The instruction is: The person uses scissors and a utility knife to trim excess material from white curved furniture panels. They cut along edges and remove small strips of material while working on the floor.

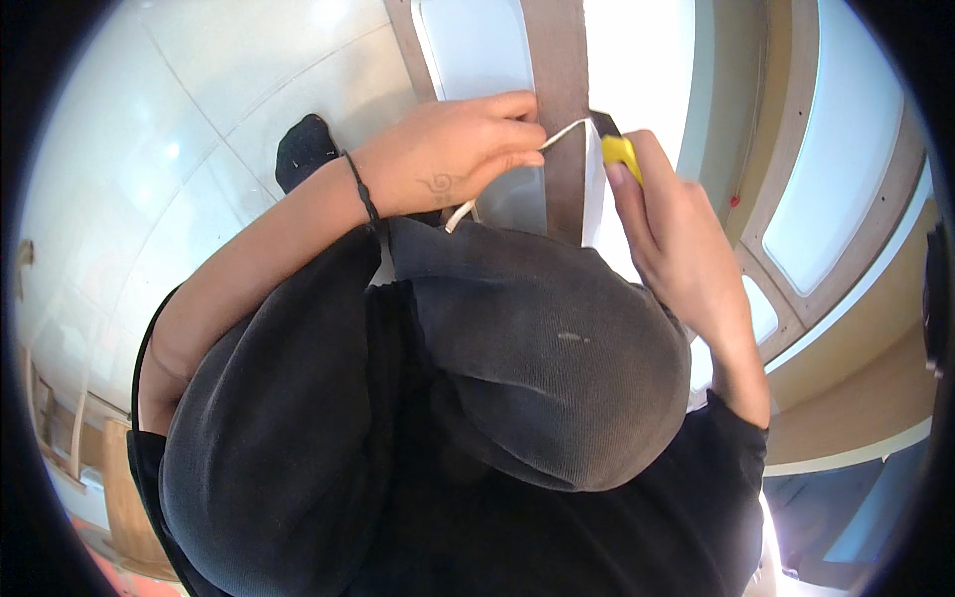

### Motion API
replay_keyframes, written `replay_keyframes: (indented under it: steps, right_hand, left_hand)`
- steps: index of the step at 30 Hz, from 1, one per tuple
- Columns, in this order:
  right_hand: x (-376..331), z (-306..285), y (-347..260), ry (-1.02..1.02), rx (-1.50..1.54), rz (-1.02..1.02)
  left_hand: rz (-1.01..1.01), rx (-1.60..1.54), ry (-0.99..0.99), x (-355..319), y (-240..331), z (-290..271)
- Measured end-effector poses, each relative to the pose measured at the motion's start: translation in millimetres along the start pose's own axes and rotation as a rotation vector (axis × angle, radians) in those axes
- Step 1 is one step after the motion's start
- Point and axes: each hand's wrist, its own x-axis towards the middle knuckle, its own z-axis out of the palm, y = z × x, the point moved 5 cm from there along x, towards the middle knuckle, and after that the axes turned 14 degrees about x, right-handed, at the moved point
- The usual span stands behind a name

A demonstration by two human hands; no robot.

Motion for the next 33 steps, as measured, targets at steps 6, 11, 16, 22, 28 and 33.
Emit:
replay_keyframes:
  steps: [6,11,16,22,28,33]
  right_hand:
    - [-5.4,2.6,2.4,0.000,0.063,0.010]
    - [7.0,2.6,-2.5,-0.023,0.052,-0.061]
    - [2.1,3.8,-0.6,-0.013,0.082,-0.022]
    - [-8.4,2.6,1.2,-0.028,0.076,0.060]
    - [-0.5,4.9,-2.6,-0.023,0.036,0.006]
    - [-2.3,7.3,1.9,0.004,0.017,0.004]
  left_hand:
    - [-0.027,-0.017,-0.075,-1.6,-0.9,2.0]
    - [-0.032,0.012,-0.127,-4.7,1.7,4.1]
    - [0.058,0.088,-0.116,-2.8,4.3,6.5]
    - [0.070,0.060,-0.113,-4.5,6.2,6.0]
    - [0.031,0.158,-0.185,-6.2,5.8,5.1]
    - [0.040,0.167,-0.206,-9.3,6.3,10.8]
